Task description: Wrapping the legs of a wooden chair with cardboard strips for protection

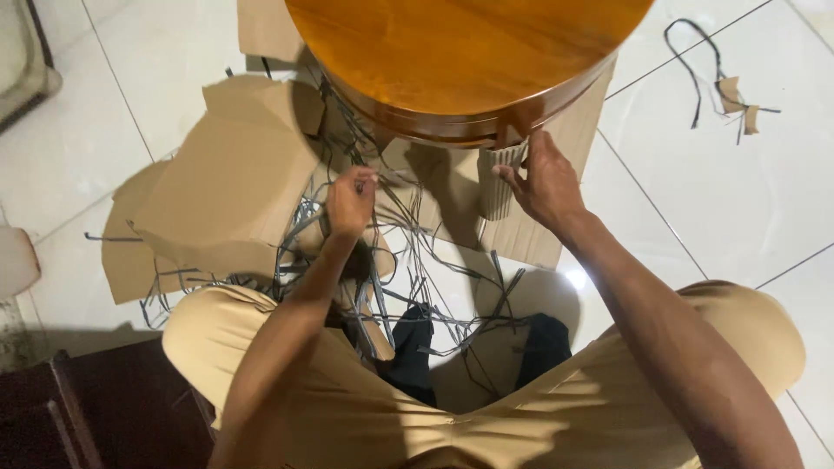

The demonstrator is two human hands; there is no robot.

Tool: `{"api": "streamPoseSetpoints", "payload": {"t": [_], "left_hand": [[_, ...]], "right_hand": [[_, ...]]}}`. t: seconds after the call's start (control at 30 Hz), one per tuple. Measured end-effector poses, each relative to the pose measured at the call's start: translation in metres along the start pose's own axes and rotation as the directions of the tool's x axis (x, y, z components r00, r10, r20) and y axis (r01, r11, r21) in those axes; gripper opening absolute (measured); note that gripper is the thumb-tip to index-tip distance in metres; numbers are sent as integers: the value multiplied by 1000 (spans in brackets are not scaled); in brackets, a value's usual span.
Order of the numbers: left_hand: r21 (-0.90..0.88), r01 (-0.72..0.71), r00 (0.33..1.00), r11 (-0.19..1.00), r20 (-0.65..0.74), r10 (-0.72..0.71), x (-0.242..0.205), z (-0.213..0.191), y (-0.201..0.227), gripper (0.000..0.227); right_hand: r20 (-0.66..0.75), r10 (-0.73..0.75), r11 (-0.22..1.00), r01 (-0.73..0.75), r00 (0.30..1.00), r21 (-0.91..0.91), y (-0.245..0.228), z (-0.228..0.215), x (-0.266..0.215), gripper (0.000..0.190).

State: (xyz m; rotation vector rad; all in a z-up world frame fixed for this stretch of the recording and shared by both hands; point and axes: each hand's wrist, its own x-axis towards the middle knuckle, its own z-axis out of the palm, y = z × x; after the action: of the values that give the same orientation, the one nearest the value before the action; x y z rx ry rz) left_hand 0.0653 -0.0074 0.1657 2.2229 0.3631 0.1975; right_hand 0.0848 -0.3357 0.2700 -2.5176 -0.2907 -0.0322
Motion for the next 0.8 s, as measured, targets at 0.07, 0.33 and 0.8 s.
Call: {"api": "streamPoseSetpoints", "payload": {"t": [0.07,0.33,0.8], "left_hand": [[304,-366,930,879,83,358,0,-23,4,4],[-68,-7,951,998,309,28,-17,-30,63,12],[-584,433,863,687,488,-129,-91,104,174,18]], "right_hand": [[42,2,1000,-1,999,-23,0,-5,-3,53],[297,226,963,-167,928,-212,71,66,9,24],[298,109,399,-316,948,860,10,6,-57,13]]}}
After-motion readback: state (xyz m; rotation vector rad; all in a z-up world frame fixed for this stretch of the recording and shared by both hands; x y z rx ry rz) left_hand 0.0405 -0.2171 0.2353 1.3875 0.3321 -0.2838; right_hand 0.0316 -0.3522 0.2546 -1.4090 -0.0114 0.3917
